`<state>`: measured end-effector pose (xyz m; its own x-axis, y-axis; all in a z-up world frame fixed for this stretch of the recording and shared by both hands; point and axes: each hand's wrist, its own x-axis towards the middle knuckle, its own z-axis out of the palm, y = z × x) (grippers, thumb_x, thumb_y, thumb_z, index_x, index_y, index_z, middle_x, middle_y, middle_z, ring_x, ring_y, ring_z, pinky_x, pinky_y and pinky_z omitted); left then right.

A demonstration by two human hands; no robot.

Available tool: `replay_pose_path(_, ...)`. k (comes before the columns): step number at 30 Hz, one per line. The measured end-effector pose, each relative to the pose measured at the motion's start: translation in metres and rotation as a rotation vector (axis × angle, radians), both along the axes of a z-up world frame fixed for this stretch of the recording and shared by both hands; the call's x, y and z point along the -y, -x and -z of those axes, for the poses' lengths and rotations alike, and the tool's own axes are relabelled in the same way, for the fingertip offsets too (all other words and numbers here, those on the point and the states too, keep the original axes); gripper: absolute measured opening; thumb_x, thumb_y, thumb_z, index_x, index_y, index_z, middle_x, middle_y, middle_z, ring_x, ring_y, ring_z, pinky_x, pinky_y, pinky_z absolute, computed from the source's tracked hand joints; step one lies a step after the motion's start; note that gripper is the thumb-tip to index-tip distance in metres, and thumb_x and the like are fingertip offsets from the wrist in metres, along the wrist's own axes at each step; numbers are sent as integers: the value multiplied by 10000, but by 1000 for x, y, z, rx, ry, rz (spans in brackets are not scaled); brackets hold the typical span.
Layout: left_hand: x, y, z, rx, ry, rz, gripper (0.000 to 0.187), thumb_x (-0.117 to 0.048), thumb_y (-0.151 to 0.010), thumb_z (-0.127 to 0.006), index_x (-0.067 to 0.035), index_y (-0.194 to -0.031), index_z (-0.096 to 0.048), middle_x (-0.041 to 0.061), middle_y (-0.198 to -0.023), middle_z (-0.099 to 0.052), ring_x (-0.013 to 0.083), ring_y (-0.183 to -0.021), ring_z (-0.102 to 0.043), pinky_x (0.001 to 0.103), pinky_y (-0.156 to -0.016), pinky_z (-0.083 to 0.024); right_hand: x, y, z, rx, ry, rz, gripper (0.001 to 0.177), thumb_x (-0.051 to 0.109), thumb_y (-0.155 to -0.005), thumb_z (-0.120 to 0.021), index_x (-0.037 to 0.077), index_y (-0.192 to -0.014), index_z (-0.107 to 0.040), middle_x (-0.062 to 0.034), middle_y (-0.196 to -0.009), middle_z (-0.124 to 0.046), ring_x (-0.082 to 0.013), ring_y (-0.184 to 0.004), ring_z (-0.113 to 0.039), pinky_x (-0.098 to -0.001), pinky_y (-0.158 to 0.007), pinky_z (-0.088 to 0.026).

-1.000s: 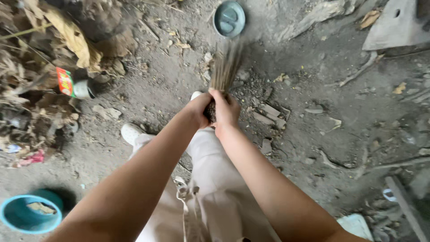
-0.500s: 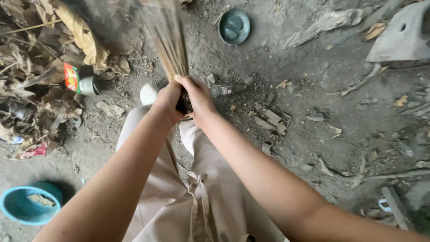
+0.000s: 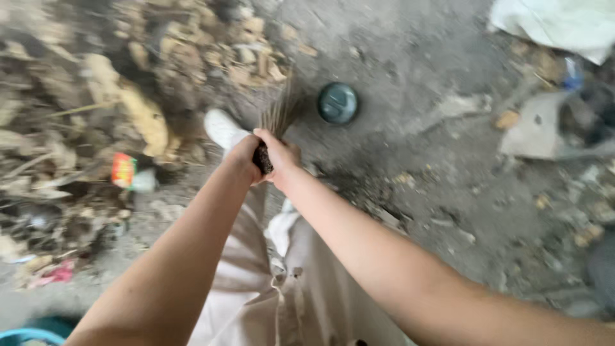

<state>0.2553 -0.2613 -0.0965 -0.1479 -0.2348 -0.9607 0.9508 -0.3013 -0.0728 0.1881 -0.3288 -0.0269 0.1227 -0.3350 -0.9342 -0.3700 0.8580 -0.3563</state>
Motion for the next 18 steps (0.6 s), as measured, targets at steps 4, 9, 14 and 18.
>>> replay_pose_path(4,-15,-110,12,191,-76,-251,284,-338,-971,-550,-83,-1017,-668,111,-846,-729,280,-700,-722,466,-539,-613,-15,-116,1,165,-97,-67,570,365,-677,-852,76,-1142,-695,-114,-1061,-713,-282,-894,-715,-552,-665,-611)
replay_pose_path(9,-36,-224,-30,408,-124,-425,262,-288,-933,-568,-53,-1019,-643,140,-917,-696,287,-765,-692,476,-621,-588,-17,-229,-15,359,-154,-309,532,414,-755,-806,95,-1159,-673,-106,-1067,-698,-259,-930,-702,-502,-700,-620)
replay_pose_path(14,-14,-167,-64,632,-208,-410,396,-229,-915,-630,115,-1113,-638,206,-1011,-716,284,-854,-726,427,-674,-609,7,-182,-44,644,-167,-314,385,349,-917,-741,127,-1222,-662,-50,-1109,-659,-171,-984,-657,-359,-798,-569)
replay_pose_path(18,14,-97,-86,476,-78,-312,398,-232,-926,-633,96,-1151,-647,194,-999,-708,273,-825,-710,407,-672,-589,25,-116,-74,410,-60,-204,394,350,-883,-735,137,-1212,-689,-52,-1124,-689,-168,-1012,-676,-343,-814,-568)
